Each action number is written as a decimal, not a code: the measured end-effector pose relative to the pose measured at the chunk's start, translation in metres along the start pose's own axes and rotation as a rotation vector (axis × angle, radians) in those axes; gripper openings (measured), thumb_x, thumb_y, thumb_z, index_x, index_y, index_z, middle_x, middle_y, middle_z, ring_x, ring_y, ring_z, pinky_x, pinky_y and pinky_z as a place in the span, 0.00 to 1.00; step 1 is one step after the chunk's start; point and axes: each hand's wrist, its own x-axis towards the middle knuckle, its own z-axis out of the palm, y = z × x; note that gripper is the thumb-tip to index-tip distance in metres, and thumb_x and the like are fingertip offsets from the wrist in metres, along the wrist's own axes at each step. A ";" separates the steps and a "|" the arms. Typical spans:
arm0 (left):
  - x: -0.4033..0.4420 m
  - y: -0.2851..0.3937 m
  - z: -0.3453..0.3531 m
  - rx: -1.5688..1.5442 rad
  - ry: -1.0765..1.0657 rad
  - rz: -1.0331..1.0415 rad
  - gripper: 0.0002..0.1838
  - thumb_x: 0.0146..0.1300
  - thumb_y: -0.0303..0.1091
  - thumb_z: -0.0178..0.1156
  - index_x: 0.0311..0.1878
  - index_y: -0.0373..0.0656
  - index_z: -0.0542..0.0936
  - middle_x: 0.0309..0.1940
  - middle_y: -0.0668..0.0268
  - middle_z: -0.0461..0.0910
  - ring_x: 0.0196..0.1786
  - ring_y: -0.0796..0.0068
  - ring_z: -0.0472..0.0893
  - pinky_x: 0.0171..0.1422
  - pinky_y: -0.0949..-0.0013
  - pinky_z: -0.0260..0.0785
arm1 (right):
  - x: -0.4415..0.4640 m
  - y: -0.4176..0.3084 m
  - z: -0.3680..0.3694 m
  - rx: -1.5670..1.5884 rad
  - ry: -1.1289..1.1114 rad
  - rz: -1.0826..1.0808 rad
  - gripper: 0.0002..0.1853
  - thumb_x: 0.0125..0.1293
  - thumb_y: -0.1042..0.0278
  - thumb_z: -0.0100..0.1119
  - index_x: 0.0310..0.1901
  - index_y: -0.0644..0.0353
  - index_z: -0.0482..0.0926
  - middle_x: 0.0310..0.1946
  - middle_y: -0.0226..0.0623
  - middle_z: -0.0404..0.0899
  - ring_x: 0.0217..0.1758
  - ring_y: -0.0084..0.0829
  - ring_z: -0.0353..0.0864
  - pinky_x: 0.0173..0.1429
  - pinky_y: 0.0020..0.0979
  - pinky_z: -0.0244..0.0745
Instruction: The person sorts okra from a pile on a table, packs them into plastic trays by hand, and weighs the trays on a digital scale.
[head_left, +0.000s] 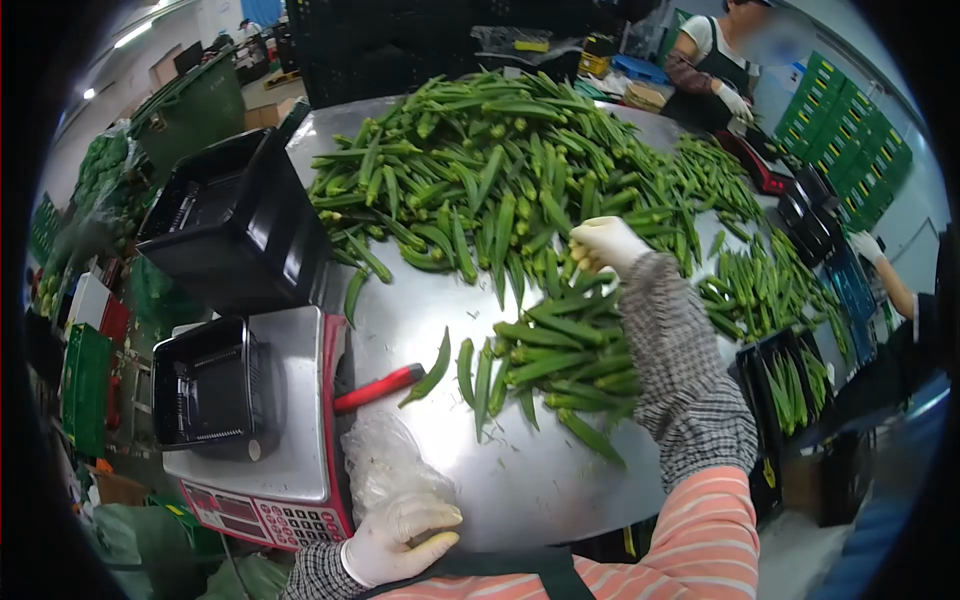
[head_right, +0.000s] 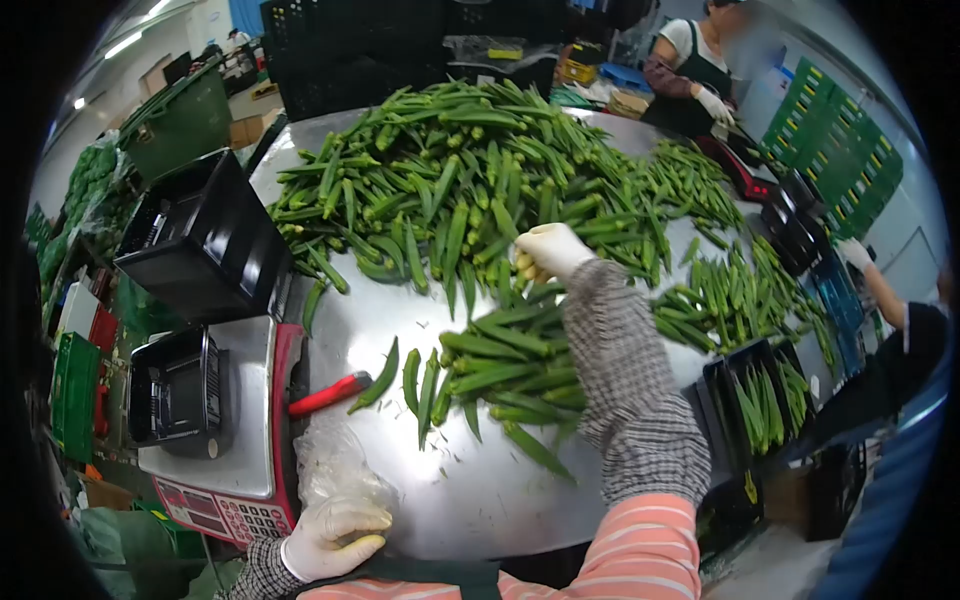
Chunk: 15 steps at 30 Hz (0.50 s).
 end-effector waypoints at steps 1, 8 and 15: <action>0.001 0.003 0.001 -0.021 -0.021 0.007 0.13 0.50 0.26 0.67 0.41 0.40 0.79 0.37 0.61 0.81 0.42 0.62 0.80 0.48 0.65 0.73 | -0.037 0.002 -0.013 0.077 -0.025 -0.022 0.12 0.60 0.63 0.52 0.29 0.63 0.76 0.22 0.33 0.76 0.19 0.25 0.75 0.24 0.26 0.70; 0.015 0.003 0.029 -0.299 -0.152 0.007 0.11 0.54 0.25 0.65 0.41 0.37 0.80 0.39 0.60 0.81 0.43 0.64 0.80 0.48 0.68 0.72 | -0.331 0.063 -0.088 0.000 0.123 -0.077 0.10 0.59 0.70 0.49 0.26 0.68 0.74 0.20 0.37 0.76 0.22 0.27 0.74 0.29 0.27 0.69; 0.024 0.008 0.057 -0.401 -0.237 -0.043 0.10 0.55 0.24 0.64 0.41 0.37 0.80 0.39 0.60 0.81 0.43 0.65 0.80 0.49 0.69 0.72 | -0.522 0.182 -0.126 -0.392 0.697 0.597 0.11 0.57 0.68 0.63 0.34 0.69 0.77 0.26 0.37 0.79 0.27 0.26 0.77 0.34 0.25 0.72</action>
